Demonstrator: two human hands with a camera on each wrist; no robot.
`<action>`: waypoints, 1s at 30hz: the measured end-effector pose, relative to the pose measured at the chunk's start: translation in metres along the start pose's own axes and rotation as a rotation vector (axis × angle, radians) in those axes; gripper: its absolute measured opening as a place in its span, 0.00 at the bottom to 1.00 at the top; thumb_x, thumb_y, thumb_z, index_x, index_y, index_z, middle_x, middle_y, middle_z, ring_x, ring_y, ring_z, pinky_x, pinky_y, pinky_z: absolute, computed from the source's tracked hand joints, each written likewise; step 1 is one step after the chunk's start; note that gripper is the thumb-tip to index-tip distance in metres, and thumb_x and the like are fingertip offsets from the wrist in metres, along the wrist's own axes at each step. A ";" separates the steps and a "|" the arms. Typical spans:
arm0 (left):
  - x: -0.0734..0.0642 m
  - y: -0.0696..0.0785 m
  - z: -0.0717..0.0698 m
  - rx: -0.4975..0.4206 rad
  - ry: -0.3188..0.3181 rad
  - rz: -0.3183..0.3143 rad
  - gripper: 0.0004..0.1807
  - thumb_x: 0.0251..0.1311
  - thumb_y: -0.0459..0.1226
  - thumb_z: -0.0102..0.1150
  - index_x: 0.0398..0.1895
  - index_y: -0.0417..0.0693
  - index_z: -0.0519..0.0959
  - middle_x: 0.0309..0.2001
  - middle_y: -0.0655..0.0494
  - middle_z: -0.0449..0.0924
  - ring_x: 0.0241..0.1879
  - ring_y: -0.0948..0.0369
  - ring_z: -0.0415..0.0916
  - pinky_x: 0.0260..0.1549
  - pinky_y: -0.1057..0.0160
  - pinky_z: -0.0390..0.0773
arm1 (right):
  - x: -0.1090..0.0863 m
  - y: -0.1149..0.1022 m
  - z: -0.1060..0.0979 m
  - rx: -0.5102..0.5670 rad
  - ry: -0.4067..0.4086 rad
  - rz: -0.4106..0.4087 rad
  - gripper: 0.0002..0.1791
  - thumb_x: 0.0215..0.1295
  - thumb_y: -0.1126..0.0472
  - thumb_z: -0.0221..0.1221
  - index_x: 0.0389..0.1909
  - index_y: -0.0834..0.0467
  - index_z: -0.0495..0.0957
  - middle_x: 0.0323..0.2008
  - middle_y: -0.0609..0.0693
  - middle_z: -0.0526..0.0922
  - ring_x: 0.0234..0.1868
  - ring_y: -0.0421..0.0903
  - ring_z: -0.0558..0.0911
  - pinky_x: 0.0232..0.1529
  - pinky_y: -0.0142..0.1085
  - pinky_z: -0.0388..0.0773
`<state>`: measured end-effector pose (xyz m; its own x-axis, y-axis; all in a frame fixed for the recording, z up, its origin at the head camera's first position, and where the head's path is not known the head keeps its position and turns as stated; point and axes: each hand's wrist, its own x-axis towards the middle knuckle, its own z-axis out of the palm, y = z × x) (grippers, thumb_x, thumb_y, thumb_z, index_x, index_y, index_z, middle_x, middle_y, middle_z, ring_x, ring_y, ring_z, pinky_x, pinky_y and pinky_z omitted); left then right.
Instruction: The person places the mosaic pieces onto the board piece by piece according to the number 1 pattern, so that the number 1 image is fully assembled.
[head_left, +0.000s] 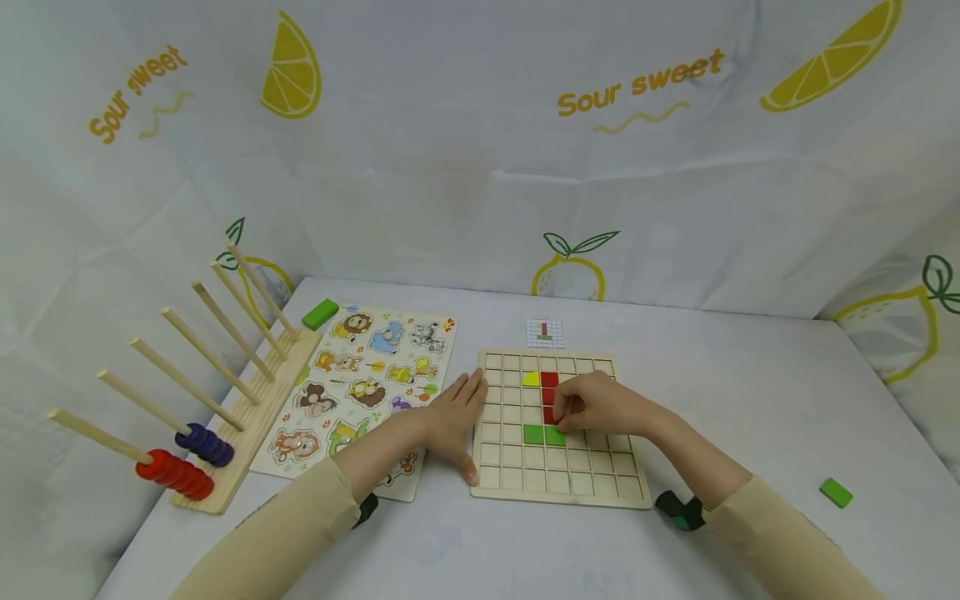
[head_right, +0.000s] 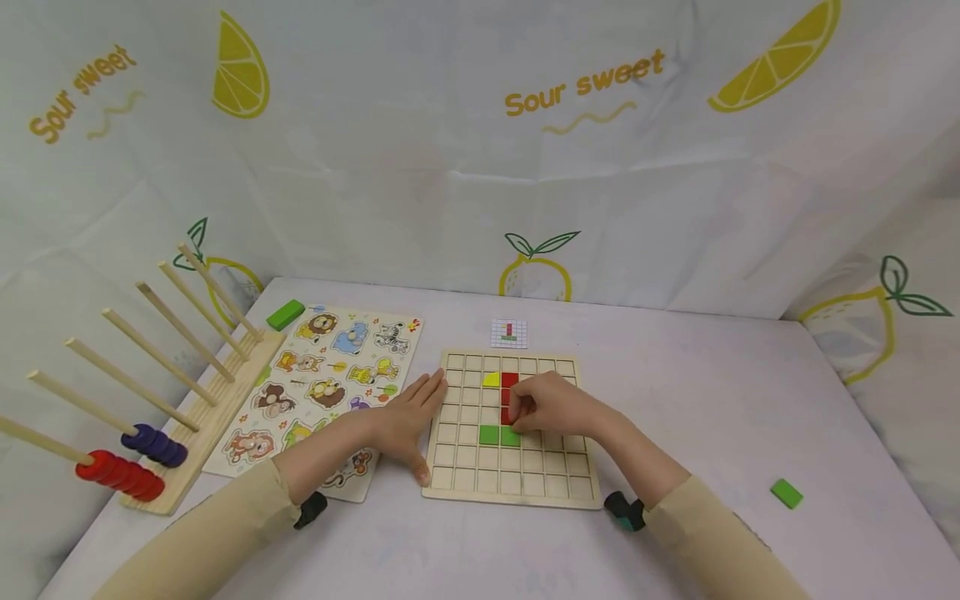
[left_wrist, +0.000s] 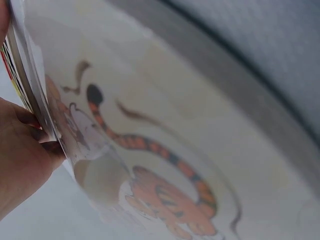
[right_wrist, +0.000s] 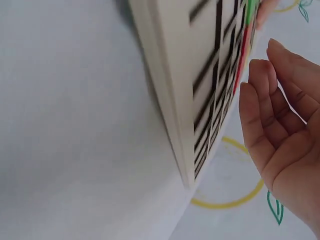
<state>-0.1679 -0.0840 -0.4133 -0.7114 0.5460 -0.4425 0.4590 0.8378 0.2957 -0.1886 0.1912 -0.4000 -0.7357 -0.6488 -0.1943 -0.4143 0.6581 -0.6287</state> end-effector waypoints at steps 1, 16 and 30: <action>0.000 0.000 0.000 0.000 -0.001 0.000 0.77 0.36 0.60 0.78 0.80 0.41 0.34 0.81 0.46 0.22 0.81 0.48 0.24 0.81 0.51 0.40 | -0.002 0.002 -0.003 -0.001 0.011 0.014 0.05 0.59 0.62 0.68 0.28 0.51 0.81 0.27 0.42 0.82 0.29 0.38 0.77 0.32 0.28 0.77; -0.001 0.001 0.000 0.017 -0.008 0.004 0.76 0.37 0.60 0.77 0.79 0.40 0.35 0.81 0.45 0.23 0.81 0.47 0.25 0.81 0.52 0.40 | -0.083 0.065 -0.072 -0.056 0.113 0.236 0.08 0.62 0.58 0.66 0.39 0.56 0.82 0.35 0.46 0.84 0.35 0.33 0.78 0.36 0.28 0.77; -0.002 0.001 0.000 0.006 -0.011 0.002 0.76 0.38 0.59 0.77 0.79 0.40 0.35 0.81 0.45 0.22 0.81 0.47 0.25 0.81 0.52 0.39 | -0.186 0.145 -0.104 0.033 0.006 0.229 0.13 0.65 0.65 0.61 0.48 0.67 0.81 0.40 0.29 0.83 0.38 0.26 0.79 0.35 0.26 0.79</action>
<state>-0.1665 -0.0842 -0.4123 -0.7050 0.5474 -0.4509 0.4633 0.8369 0.2915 -0.1678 0.4468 -0.3768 -0.8119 -0.4817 -0.3298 -0.2190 0.7750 -0.5928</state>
